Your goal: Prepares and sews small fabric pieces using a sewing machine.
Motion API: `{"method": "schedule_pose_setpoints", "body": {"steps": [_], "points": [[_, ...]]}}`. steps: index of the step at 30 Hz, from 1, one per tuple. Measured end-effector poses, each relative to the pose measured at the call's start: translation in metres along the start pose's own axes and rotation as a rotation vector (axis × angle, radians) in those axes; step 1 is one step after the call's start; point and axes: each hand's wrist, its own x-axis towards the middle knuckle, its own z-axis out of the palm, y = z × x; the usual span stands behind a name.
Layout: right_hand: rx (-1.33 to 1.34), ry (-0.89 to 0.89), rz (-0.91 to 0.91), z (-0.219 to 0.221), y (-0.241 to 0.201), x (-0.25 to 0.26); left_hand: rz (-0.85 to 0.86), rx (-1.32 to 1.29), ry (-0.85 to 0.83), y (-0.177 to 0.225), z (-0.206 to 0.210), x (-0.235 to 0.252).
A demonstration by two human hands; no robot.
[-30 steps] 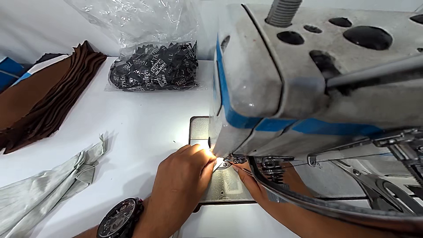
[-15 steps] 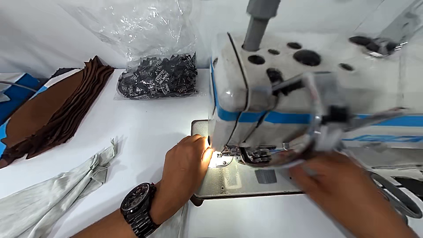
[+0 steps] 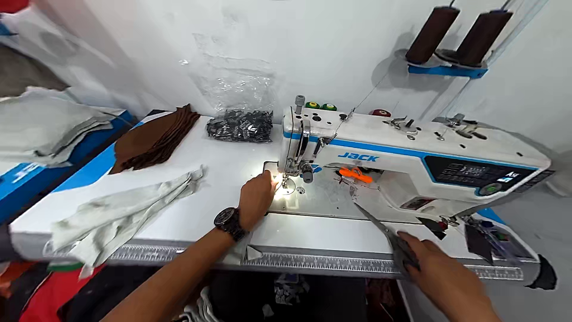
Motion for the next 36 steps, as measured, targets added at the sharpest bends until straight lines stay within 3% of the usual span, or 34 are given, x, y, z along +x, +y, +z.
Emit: {"method": "schedule_pose_setpoints", "body": {"steps": [3,5,7,9,12,14,18,21,36], "points": [[-0.035,-0.1,0.097,0.004,-0.011,-0.033,0.0,-0.515,0.082,-0.007,-0.028,-0.055],[0.058,-0.044,0.096,0.023,-0.005,-0.052,-0.143,-0.929,0.085,0.0,-0.046,-0.095],[0.273,0.076,0.03,0.043,0.001,-0.071,-0.297,-1.245,0.086,0.011,-0.063,-0.129],[0.647,0.125,-0.075,0.057,-0.005,-0.087,-0.356,-1.385,0.075,0.019,-0.074,-0.158],[1.39,0.046,-0.381,0.076,-0.049,-0.111,-0.343,-1.419,0.112,0.029,-0.082,-0.19],[1.559,-0.087,-0.55,0.083,-0.093,-0.125,-0.307,-1.391,0.189,0.035,-0.081,-0.202],[1.376,-0.271,-0.559,0.072,-0.164,-0.153,-0.233,-1.373,0.277,0.045,-0.074,-0.215],[1.352,-0.267,-0.615,0.066,-0.185,-0.146,-0.227,-1.367,0.264,0.047,-0.073,-0.22],[1.213,-0.055,-0.6,0.069,-0.197,-0.134,-0.174,-1.173,0.24,0.038,-0.067,-0.224]]}}
